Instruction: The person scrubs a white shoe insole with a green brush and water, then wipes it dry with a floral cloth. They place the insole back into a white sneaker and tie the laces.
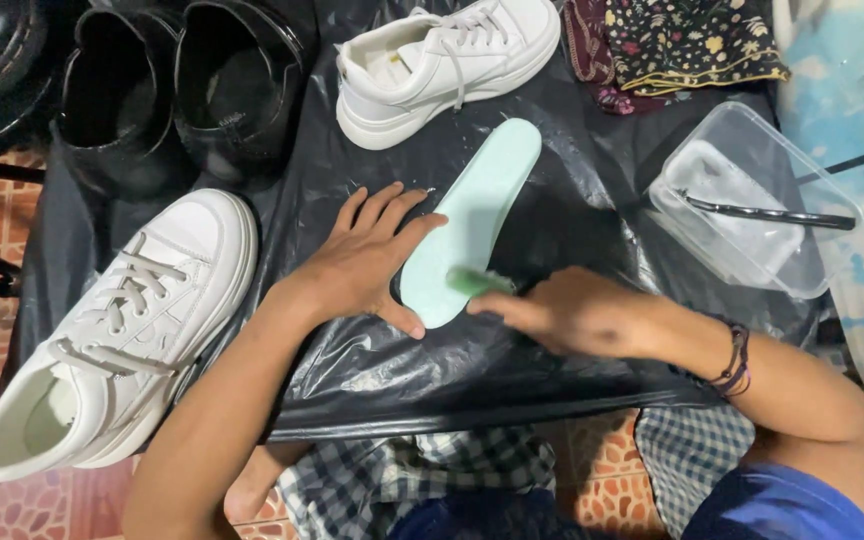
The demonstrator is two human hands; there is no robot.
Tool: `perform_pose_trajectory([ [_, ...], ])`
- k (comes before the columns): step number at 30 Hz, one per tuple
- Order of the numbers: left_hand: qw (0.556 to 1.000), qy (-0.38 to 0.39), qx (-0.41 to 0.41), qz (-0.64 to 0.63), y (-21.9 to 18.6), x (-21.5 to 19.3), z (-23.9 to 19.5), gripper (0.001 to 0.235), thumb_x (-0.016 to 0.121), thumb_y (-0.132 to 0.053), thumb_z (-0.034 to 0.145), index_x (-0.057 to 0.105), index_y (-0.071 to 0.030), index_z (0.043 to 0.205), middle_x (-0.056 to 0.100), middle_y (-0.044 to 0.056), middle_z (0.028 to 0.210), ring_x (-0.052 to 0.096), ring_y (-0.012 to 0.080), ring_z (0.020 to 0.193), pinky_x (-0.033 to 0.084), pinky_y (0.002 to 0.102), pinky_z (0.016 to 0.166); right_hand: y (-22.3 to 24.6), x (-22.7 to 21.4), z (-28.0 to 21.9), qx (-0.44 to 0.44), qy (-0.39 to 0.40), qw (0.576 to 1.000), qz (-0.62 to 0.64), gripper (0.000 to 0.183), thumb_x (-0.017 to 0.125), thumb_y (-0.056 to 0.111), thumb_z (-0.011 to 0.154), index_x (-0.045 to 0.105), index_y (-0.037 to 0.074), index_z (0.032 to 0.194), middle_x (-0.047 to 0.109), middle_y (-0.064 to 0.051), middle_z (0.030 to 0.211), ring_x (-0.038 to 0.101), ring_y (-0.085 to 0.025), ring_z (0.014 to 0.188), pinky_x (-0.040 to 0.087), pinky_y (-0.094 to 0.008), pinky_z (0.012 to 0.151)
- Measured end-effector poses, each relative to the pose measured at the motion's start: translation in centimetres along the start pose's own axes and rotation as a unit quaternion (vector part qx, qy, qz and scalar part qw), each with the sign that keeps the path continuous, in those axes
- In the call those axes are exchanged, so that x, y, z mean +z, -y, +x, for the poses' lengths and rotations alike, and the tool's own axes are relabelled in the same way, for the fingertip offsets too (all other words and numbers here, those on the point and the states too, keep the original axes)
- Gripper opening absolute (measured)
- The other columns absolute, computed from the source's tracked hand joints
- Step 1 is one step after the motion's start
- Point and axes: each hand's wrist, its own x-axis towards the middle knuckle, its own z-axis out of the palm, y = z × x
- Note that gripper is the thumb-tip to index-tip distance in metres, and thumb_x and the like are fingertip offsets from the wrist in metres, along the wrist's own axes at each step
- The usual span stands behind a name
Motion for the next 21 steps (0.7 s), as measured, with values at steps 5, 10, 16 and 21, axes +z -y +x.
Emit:
perform_pose_trajectory([
  [5, 1.000, 0.002, 0.007, -0.004, 0.1, 0.1, 0.1, 0.128, 0.093, -0.063, 0.055, 0.031, -0.015, 0.156, 0.021, 0.021, 0.161, 0.011, 0.0422, 0.151, -0.003, 0.063, 0.121, -2.8, -2.6, -0.6, 0.082, -0.124, 0.987, -0.054, 0.058, 0.042, 0.032, 0.103, 0.023, 0.014, 0.155, 0.066, -0.007, 0.054, 0.069, -0.027, 0.044, 0.055, -0.036, 0.048],
  [10, 1.000, 0.003, 0.003, 0.006, 0.1, 0.1, 0.1, 0.128, 0.092, -0.064, 0.055, 0.030, -0.016, 0.156, 0.021, 0.021, 0.161, 0.011, 0.0419, 0.151, -0.001, 0.063, 0.121, -6.2, -0.2, 1.7, 0.022, -0.293, 0.928, -0.227, 0.069, 0.047, 0.017, 0.099, 0.022, -0.002, 0.161, 0.057, -0.005, 0.051, 0.057, -0.020, 0.037, 0.047, -0.031, 0.040],
  [16, 1.000, 0.004, 0.000, 0.004, 0.0, -0.1, 0.0, 0.126, 0.089, -0.068, 0.058, 0.030, -0.015, 0.155, 0.020, 0.020, 0.162, 0.010, 0.0410, 0.152, -0.003, 0.062, 0.121, 3.8, -5.4, -0.7, 0.153, 0.078, 0.982, -0.082, 0.096, 0.045, 0.013, 0.089, -0.010, 0.028, 0.167, 0.037, -0.023, 0.156, 0.067, -0.049, 0.114, 0.051, -0.062, 0.100],
  [21, 1.000, -0.005, 0.010, 0.012, -0.2, 0.0, 0.0, 0.125, 0.088, -0.069, 0.058, 0.031, -0.013, 0.154, 0.021, 0.022, 0.160, 0.011, 0.0425, 0.151, -0.001, 0.064, 0.121, -1.5, -2.2, 0.8, 0.210, -0.074, 0.949, -0.222, 0.081, 0.043, 0.012, 0.097, 0.006, 0.023, 0.169, 0.057, -0.022, 0.122, 0.078, -0.040, 0.080, 0.062, -0.046, 0.068],
])
